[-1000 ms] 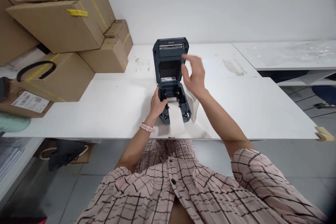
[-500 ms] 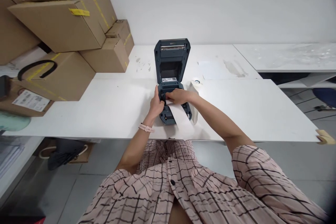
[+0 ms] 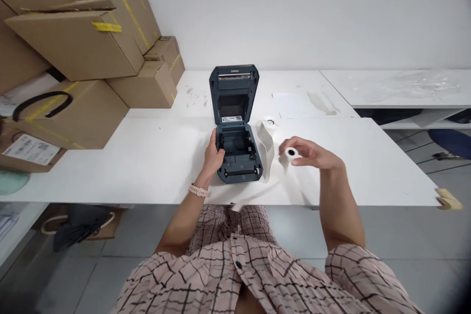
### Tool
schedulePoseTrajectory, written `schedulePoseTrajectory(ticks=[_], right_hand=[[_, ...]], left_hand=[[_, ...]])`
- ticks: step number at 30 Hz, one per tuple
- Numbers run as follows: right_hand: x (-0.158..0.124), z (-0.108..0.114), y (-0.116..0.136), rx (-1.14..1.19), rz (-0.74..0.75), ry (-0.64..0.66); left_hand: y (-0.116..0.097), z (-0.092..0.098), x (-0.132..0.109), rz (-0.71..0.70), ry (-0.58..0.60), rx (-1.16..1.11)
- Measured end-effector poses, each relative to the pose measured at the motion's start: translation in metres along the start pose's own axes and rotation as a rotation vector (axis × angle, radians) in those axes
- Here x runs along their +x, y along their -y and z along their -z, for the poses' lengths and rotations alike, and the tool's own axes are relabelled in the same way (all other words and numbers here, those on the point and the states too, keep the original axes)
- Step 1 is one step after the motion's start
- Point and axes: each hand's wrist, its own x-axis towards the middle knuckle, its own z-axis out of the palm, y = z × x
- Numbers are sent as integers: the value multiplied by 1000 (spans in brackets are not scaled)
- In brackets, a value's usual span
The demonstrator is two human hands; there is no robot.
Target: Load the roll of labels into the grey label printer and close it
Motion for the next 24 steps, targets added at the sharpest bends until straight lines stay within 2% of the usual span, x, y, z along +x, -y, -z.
schedulePoseTrajectory(ticks=[2,4,9,13,16,18,20,24], right_hand=[[-31,10,-23,16,-174,-188],[-45,18,-47,20,-318,-323],[-28,21,-95,101,-436,-526],[-29,22,-105,141,-462,-505],[-37,37,-96,118,-472,-480],[-30,50,-86,94,-418,-512],[-6,61,-78,30,-359,-492],[64,63,-80,-108,-393,-283]], left_hand=[[-1,0,-1,7,9,-3],[-1,0,0,4,6,4],[5,-1,3,-19,-14,-18],[7,1,4,-27,-10,-15],[8,3,6,-49,-8,-2],[10,3,9,-66,-6,-2],[12,3,11,-81,-2,-12],[14,3,12,-66,15,2]])
